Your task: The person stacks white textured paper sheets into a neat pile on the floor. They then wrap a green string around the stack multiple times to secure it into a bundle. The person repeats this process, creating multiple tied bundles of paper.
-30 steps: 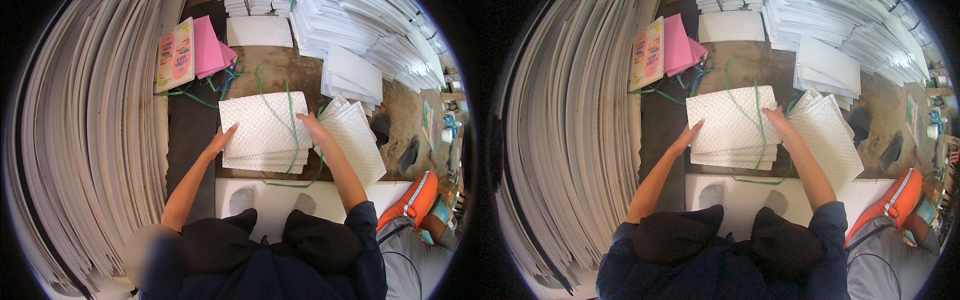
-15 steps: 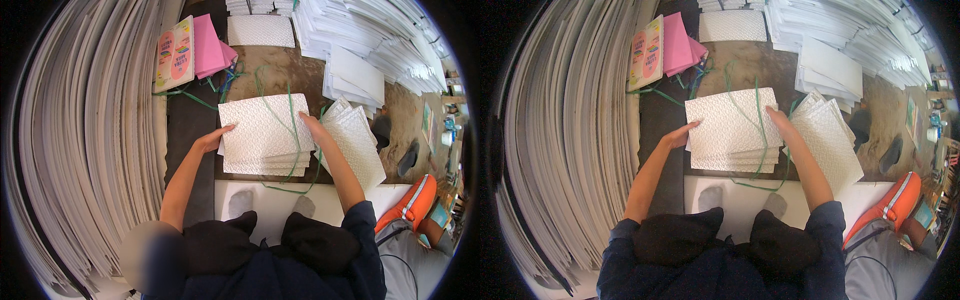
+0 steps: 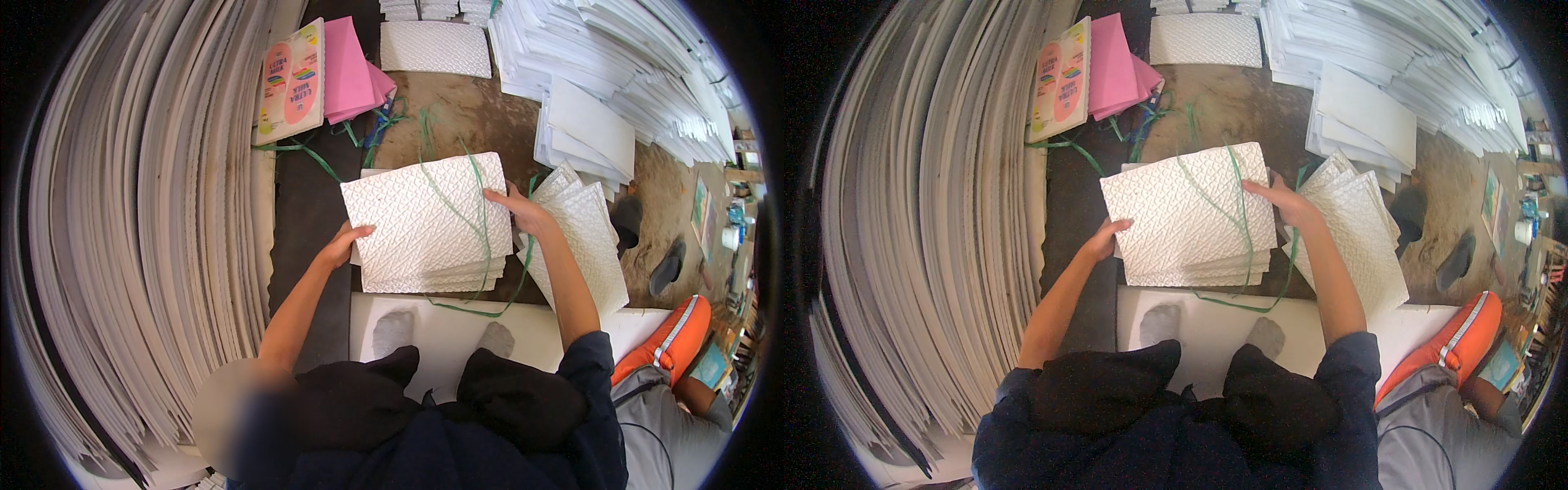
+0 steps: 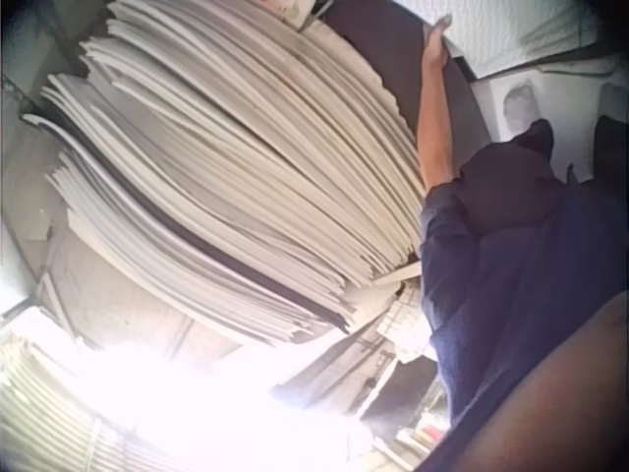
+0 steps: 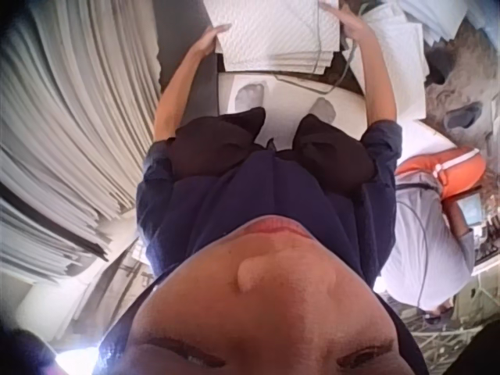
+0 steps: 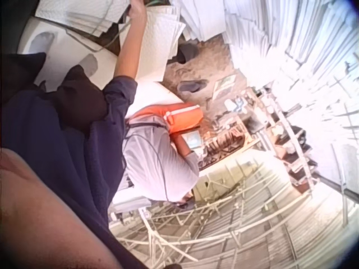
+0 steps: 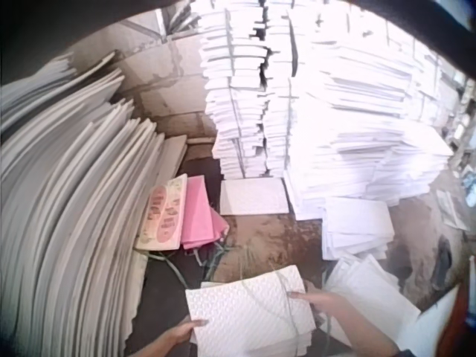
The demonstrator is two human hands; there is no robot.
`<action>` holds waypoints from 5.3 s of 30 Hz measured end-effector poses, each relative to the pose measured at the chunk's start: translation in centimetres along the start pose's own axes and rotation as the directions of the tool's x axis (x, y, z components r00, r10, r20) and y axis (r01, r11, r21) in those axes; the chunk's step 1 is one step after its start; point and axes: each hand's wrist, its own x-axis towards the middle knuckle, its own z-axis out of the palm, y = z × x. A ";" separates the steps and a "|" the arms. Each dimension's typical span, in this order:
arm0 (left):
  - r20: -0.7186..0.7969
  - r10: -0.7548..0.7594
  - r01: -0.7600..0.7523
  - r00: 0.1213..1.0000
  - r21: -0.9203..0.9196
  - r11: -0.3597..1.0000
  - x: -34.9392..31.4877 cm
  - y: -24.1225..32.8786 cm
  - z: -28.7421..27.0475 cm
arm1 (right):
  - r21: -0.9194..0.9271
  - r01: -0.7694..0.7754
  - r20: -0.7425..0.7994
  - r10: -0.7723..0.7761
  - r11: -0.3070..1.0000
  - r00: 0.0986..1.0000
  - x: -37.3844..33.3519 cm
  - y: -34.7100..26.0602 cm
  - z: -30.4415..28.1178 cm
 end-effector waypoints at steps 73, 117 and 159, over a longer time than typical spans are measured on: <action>-0.058 0.209 -0.172 0.976 0.375 0.911 0.4 3.8 -2.4 | -0.386 0.160 0.432 0.024 0.909 0.902 -2.2 -5.2 -1.8; 0.302 0.379 -0.484 0.875 0.587 0.650 13.5 3.0 27.6 | 0.299 0.639 -0.947 0.135 0.708 0.293 -23.5 28.7 -8.9; 0.516 -0.163 0.133 0.841 0.094 0.987 13.1 6.1 35.5 | 0.588 0.670 -0.674 -0.184 0.453 0.716 -23.0 14.2 -18.4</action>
